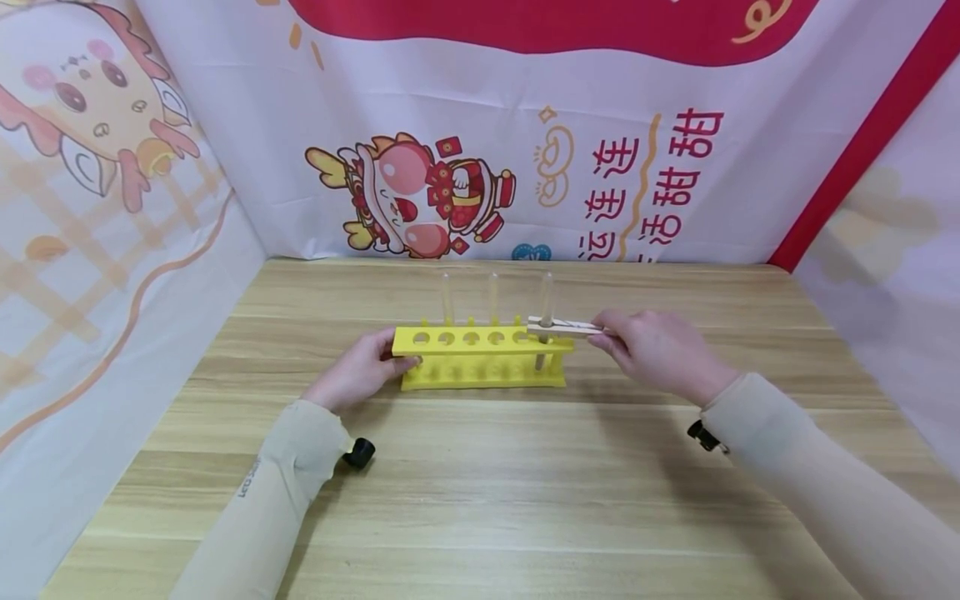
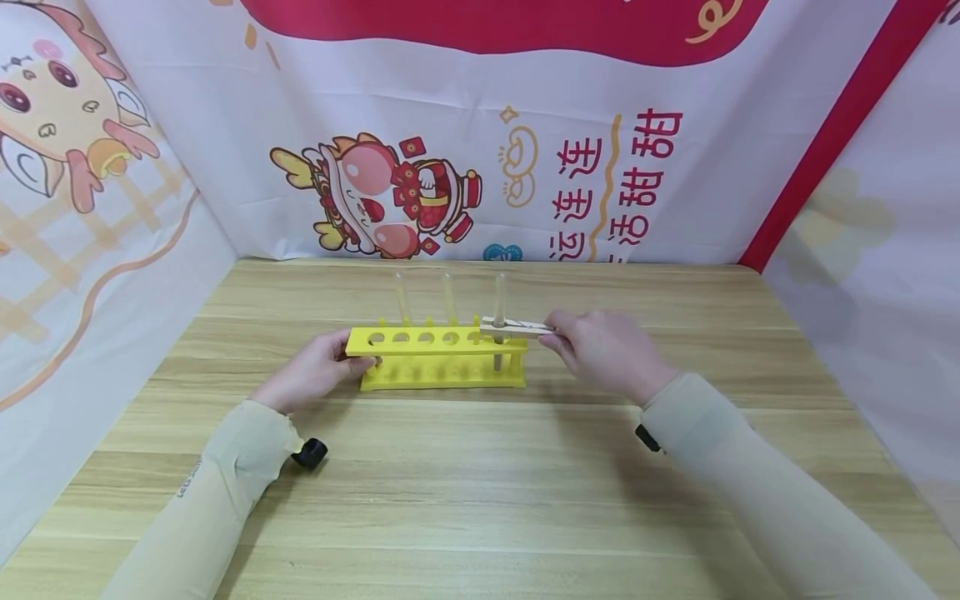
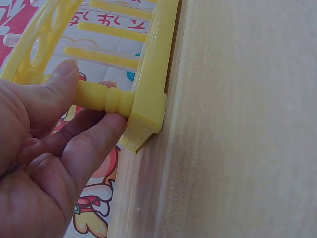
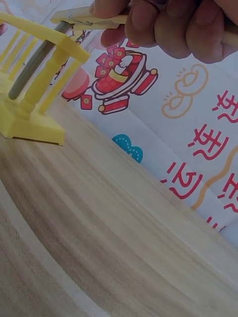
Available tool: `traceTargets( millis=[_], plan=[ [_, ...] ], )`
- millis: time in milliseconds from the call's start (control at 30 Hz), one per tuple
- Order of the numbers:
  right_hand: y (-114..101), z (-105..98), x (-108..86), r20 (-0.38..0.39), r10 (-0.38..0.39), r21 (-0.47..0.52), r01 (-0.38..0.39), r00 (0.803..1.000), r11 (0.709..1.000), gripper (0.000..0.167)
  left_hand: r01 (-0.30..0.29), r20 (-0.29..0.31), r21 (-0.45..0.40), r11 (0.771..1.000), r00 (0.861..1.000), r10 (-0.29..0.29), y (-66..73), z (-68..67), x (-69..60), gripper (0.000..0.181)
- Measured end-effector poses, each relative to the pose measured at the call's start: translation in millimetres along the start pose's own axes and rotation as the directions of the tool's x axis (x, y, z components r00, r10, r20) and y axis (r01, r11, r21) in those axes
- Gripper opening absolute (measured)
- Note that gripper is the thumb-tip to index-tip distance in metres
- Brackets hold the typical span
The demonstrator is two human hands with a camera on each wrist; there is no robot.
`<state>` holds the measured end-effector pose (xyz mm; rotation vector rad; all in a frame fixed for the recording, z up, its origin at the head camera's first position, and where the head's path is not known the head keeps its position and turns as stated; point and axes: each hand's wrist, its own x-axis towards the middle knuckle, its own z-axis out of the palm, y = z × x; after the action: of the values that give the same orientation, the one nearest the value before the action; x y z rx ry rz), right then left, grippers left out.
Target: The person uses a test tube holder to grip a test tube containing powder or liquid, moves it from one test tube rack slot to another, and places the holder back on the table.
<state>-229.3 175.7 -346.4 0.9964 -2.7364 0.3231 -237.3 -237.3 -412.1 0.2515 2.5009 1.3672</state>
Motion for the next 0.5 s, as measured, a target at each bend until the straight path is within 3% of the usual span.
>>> traceTargets(
  millis=[500],
  plan=[
    [5.7, 10.6, -3.9, -0.065, -0.050, -0.036, 0.048, 0.997, 0.998, 0.015, -0.012, -0.001, 0.004, 1.000, 1.000, 0.012, -1.1, 0.1, 0.7, 0.034]
  ],
)
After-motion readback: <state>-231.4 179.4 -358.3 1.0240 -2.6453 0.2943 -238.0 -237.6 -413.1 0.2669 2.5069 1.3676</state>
